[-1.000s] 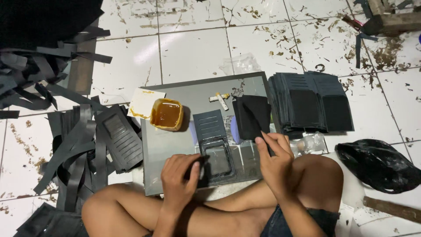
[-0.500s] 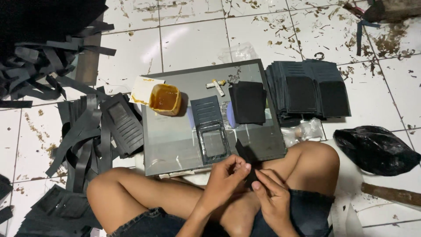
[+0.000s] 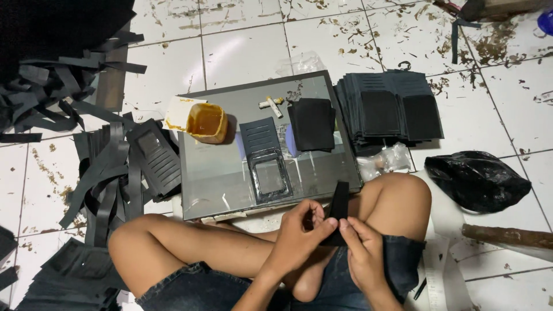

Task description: The person sits on the floor with a board on their lap and assembles black fabric wallets. They apply glue from a jar with a small stick to a wallet panel, fold and press the pieces together, then set the finished wallet onto a growing stack beside them.

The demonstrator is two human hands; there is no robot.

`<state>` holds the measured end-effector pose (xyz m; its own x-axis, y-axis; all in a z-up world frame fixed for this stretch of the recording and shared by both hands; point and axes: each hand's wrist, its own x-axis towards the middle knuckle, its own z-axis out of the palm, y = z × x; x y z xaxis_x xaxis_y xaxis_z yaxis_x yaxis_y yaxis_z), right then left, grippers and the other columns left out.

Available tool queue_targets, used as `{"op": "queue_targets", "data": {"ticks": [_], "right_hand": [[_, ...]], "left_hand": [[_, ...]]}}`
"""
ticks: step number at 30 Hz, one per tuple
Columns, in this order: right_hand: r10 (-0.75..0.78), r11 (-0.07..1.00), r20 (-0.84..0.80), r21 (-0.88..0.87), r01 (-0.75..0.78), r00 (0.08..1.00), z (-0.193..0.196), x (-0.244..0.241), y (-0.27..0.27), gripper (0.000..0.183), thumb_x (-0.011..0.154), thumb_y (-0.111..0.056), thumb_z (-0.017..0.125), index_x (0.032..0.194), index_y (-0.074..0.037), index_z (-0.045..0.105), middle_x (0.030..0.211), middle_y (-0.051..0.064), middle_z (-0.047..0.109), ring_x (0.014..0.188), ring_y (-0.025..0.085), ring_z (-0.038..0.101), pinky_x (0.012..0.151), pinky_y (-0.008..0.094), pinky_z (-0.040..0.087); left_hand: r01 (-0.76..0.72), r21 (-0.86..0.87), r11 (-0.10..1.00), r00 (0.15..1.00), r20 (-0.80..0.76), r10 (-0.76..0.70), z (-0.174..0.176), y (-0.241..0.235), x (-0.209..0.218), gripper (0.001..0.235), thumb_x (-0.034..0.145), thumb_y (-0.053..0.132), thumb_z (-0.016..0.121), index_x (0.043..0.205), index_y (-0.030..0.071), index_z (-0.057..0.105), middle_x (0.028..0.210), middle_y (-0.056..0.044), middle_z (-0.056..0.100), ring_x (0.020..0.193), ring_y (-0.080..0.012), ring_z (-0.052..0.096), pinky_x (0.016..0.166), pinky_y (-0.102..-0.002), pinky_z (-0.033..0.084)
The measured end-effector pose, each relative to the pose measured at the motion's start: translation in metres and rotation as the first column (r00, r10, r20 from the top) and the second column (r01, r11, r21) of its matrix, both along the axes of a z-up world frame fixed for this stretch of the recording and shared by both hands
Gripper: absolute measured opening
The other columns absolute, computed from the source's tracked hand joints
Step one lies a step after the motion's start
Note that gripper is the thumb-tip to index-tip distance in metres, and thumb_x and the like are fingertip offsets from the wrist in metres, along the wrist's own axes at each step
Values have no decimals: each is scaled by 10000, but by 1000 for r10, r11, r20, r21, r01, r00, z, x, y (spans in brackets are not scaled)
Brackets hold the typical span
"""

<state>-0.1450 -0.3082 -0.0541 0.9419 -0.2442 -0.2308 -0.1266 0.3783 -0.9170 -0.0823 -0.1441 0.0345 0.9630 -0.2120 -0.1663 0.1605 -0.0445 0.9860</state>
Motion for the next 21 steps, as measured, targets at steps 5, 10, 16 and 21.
{"op": "queue_targets", "data": {"ticks": [5, 10, 16, 21], "right_hand": [[-123, 991, -21, 50, 123, 992, 24, 15, -4, 99, 999, -15, 611, 1032, 57, 670, 909, 46, 619, 810, 73, 498, 732, 197, 383], [-246, 963, 47, 126, 239, 968, 24, 26, -23, 70, 1037, -37, 576, 1037, 13, 625, 972, 75, 648, 863, 96, 571, 810, 218, 448], [-230, 969, 1, 94, 229, 973, 18, 26, -32, 127, 1044, -25, 534, 1111, 47, 614, 1020, 118, 670, 907, 143, 622, 857, 240, 480], [-202, 928, 10, -317, 195, 979, 16, 27, -24, 99, 1008, -27, 584, 1045, 31, 655, 905, 44, 655, 781, 83, 534, 729, 201, 411]], "left_hand": [[-97, 73, 993, 995, 19, 96, -9, -5, 21, 88, 923, 108, 671, 908, 22, 676, 713, 13, 600, 631, -90, 492, 600, -233, 432], [-233, -17, 972, 972, -25, 233, -26, -17, 76, 81, 964, 90, 665, 996, 16, 669, 779, 1, 607, 657, -80, 477, 581, -228, 400], [-268, 390, 881, 957, 210, 198, -25, -9, 128, 470, 976, 357, 585, 1138, -76, 669, 739, -140, 728, 577, -221, 654, 562, -357, 521], [-355, 772, 527, 902, 431, -24, 5, 3, 93, 354, 987, 249, 584, 1162, -47, 669, 816, -231, 746, 545, -428, 683, 469, -498, 521]]}}
